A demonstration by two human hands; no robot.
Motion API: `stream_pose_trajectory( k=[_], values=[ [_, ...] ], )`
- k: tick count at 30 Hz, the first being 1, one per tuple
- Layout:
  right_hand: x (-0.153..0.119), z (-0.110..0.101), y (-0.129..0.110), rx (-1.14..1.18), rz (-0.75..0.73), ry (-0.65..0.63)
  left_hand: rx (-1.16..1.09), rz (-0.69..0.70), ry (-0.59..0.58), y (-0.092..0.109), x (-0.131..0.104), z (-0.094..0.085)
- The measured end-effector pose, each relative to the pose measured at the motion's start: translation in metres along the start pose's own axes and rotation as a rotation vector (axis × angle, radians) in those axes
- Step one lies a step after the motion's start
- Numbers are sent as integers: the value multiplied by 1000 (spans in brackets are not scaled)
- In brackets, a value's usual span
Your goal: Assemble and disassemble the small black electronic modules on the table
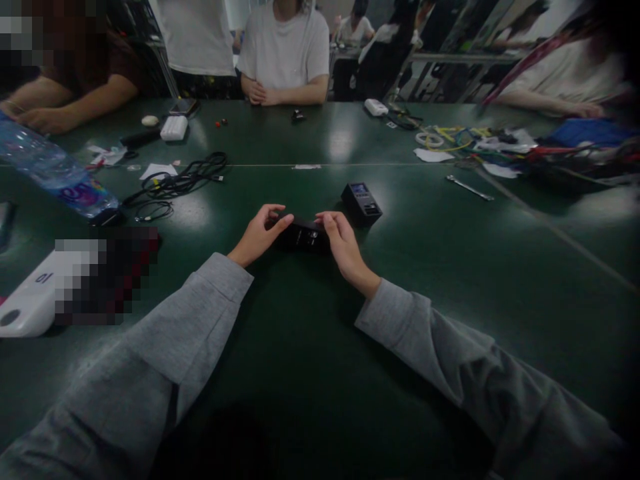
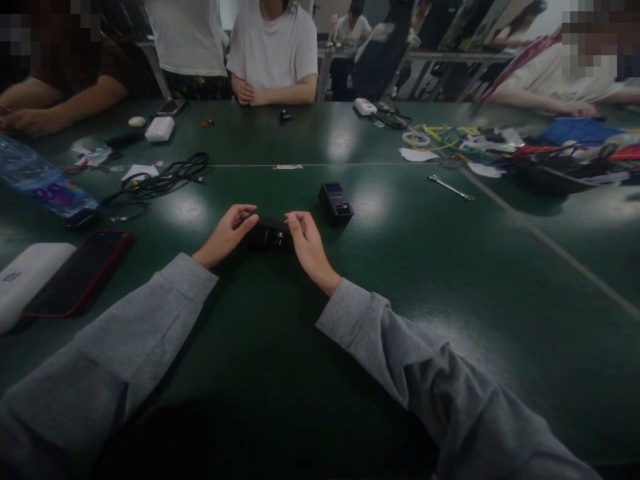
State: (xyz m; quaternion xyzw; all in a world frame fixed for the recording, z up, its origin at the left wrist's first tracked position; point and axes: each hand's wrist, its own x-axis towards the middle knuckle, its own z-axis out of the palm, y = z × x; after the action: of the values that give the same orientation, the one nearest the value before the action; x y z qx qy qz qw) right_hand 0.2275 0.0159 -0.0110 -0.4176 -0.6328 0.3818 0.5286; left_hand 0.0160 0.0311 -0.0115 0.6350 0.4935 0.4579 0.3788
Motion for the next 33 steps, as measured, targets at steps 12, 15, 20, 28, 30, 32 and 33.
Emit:
stream_pose_trajectory(
  k=[12,15,20,28,30,32,33],
  values=[
    [-4,-3,-10,-379,-261,-227,189,-55,146,7,-6,2],
    [-4,-2,-12,-410,-244,-221,243,-21,166,2,-3,1],
    [-4,0,-7,-446,-81,-141,222,84,211,-15,5,0],
    [-5,4,-3,-579,-135,-32,179,185,325,-8,3,1],
    [-4,5,-2,-613,-147,-50,159,211,302,-5,2,2],
    [-3,8,-1,-659,-165,-48,147,217,267,-3,0,3],
    [-3,9,0,-686,-170,-36,144,210,245,-2,-1,4]
  ],
)
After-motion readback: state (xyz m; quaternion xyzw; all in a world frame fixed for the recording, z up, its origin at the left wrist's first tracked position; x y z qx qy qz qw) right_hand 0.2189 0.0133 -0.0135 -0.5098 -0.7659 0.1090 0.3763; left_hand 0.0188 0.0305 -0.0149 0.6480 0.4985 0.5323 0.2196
